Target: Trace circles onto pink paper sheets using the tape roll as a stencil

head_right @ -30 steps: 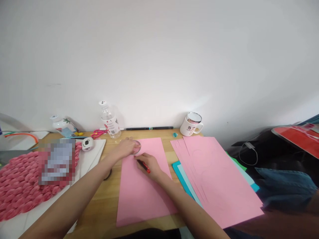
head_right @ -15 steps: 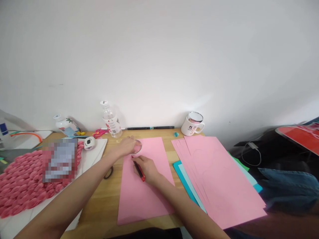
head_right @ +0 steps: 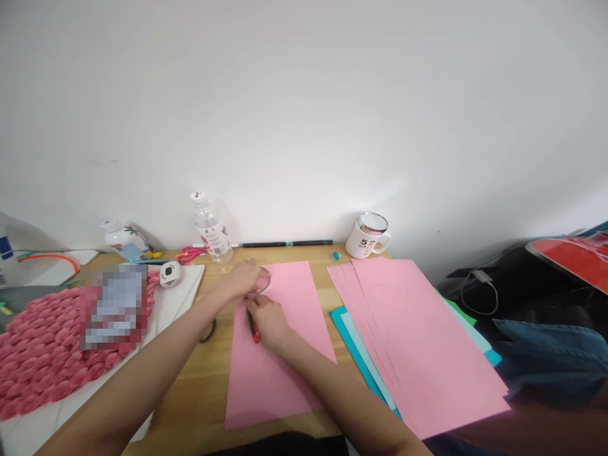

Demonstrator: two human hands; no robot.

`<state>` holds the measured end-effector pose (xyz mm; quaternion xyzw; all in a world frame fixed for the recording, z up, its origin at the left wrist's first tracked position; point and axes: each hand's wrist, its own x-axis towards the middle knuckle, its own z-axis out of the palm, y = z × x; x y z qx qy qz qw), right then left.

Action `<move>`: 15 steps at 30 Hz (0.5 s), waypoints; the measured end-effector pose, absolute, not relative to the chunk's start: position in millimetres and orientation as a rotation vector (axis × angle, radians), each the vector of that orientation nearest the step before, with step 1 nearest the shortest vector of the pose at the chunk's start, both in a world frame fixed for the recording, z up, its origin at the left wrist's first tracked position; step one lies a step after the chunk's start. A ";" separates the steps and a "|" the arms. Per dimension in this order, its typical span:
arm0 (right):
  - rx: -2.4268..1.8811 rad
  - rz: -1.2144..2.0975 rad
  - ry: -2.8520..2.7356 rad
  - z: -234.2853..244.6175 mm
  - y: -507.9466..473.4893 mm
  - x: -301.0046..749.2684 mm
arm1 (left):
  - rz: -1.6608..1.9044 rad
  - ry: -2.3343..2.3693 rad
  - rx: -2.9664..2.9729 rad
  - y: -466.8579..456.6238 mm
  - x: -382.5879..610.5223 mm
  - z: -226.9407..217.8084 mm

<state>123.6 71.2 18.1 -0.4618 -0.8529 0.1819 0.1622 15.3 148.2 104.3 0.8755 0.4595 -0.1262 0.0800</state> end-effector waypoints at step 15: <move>-1.306 1.092 -1.201 41.6 103.5 189.7 | -0.273 1.420 2.576 143.4 21.0 91.8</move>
